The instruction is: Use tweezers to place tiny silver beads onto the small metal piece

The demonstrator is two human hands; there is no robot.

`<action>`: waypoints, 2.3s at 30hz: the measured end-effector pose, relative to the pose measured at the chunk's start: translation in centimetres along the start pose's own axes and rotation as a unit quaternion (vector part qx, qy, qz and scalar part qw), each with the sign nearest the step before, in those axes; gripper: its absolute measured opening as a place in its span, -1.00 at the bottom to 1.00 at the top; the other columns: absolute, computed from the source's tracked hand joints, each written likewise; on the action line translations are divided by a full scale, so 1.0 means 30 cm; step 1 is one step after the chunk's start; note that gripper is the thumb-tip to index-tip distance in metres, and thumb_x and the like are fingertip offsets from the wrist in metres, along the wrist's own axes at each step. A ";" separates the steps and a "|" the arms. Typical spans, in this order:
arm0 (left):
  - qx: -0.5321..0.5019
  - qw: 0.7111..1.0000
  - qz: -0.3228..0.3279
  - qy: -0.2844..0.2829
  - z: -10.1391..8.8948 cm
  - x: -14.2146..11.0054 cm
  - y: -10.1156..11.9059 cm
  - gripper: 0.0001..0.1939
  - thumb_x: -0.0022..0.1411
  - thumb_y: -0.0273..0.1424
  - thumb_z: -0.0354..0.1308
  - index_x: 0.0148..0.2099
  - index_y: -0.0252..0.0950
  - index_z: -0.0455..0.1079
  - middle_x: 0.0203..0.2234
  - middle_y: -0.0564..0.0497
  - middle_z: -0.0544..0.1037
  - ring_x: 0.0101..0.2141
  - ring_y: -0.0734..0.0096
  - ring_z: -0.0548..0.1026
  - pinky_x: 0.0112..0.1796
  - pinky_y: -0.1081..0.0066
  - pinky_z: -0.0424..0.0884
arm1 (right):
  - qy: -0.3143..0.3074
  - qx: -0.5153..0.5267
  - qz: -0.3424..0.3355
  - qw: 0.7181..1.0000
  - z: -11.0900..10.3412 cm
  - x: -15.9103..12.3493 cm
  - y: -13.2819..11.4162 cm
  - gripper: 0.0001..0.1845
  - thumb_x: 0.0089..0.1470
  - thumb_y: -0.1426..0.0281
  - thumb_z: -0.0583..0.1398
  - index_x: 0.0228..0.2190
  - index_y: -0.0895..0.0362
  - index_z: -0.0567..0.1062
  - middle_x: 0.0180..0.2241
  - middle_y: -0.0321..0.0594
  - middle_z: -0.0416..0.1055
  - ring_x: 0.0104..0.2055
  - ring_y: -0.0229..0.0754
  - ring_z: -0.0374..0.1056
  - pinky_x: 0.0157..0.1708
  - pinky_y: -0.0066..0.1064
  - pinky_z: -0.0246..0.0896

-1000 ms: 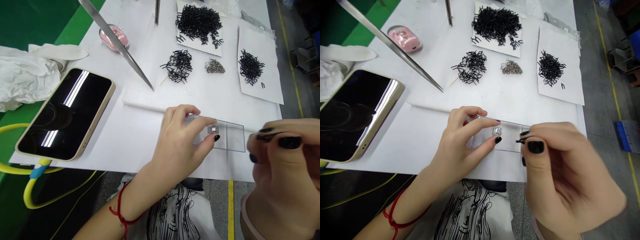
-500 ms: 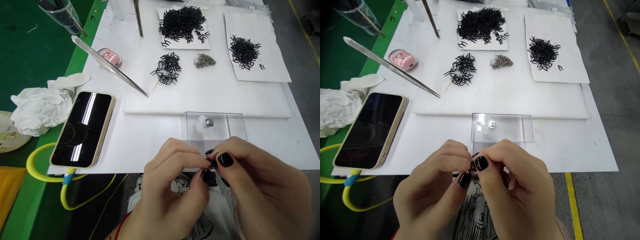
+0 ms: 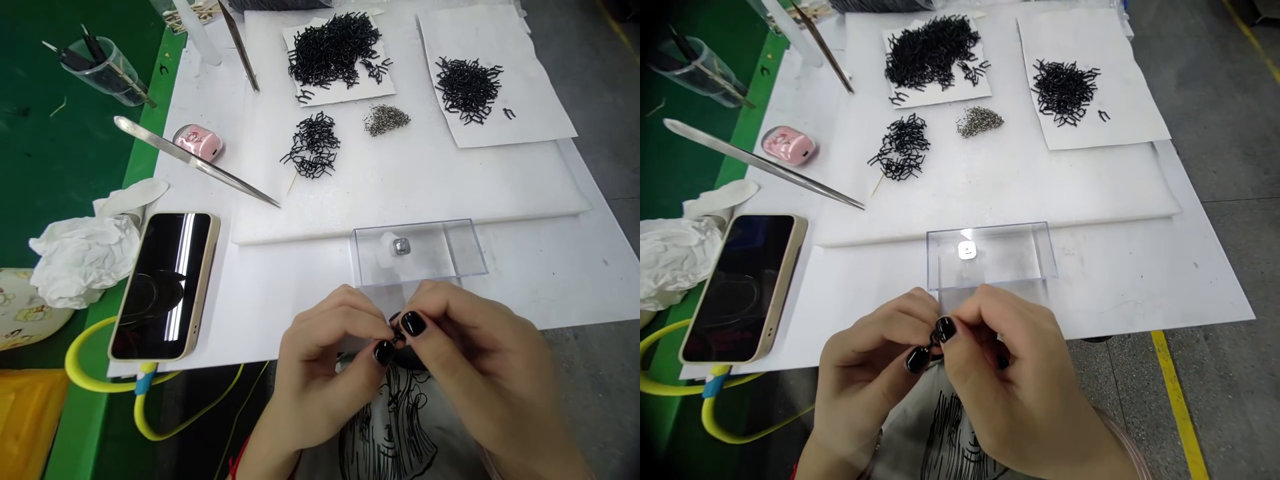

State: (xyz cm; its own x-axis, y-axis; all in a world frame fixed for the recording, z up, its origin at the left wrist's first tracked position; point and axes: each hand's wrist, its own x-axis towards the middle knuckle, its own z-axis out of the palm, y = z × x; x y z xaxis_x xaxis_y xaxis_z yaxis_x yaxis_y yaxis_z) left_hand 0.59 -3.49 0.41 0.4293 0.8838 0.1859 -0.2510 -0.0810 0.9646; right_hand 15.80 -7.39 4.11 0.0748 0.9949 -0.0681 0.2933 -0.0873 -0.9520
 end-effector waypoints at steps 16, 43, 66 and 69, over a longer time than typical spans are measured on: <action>0.002 0.999 -0.033 -0.014 -0.014 0.009 -0.012 -0.85 0.19 -0.63 0.19 -0.26 -0.31 0.51 -0.43 -0.01 0.50 -0.37 0.44 0.47 -0.35 0.41 0.44 | 0.017 0.071 -0.003 0.997 0.021 -0.004 0.060 -0.76 0.27 0.45 0.12 -0.47 0.10 0.32 -0.56 -0.37 0.16 -0.52 -0.32 0.10 -0.59 -0.45 -0.04; -0.028 0.998 -0.044 -0.026 -0.030 0.015 -0.009 -0.78 0.21 -0.61 0.18 -0.21 -0.22 0.56 -0.41 0.00 0.57 -0.37 0.40 0.51 -0.36 0.37 0.48 | 0.019 0.024 -0.044 0.999 0.016 0.010 0.039 -0.80 0.21 0.52 0.14 -0.46 0.11 0.39 -0.58 -0.39 0.20 -0.55 -0.36 0.12 -0.65 -0.43 -0.04; -0.039 0.997 -0.045 -0.043 -0.028 0.015 -0.013 -0.80 0.20 -0.65 0.18 -0.22 -0.32 0.56 -0.40 -0.01 0.53 -0.35 0.45 0.48 -0.32 0.42 0.44 | 0.017 0.017 -0.036 0.999 0.005 -0.010 0.047 -0.80 0.25 0.49 0.14 -0.45 0.10 0.38 -0.56 -0.40 0.24 -0.53 -0.36 0.15 -0.62 -0.44 0.00; -0.040 0.997 -0.049 -0.047 -0.029 0.014 -0.012 -0.82 0.22 -0.64 0.17 -0.22 -0.32 0.56 -0.39 -0.01 0.53 -0.34 0.46 0.48 -0.30 0.43 0.44 | 0.018 -0.005 -0.024 1.000 -0.005 -0.014 0.039 -0.78 0.26 0.44 0.16 -0.46 0.08 0.40 -0.56 -0.42 0.28 -0.55 -0.37 0.17 -0.64 -0.47 0.01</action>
State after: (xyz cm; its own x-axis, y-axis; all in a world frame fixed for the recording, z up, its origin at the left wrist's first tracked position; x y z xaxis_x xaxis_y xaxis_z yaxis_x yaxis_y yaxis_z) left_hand 0.10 -2.68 -0.04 0.5330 0.8387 0.1117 -0.2708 0.0440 0.9616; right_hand 16.27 -7.92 3.08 0.0943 0.9955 -0.0109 0.3072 -0.0395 -0.9508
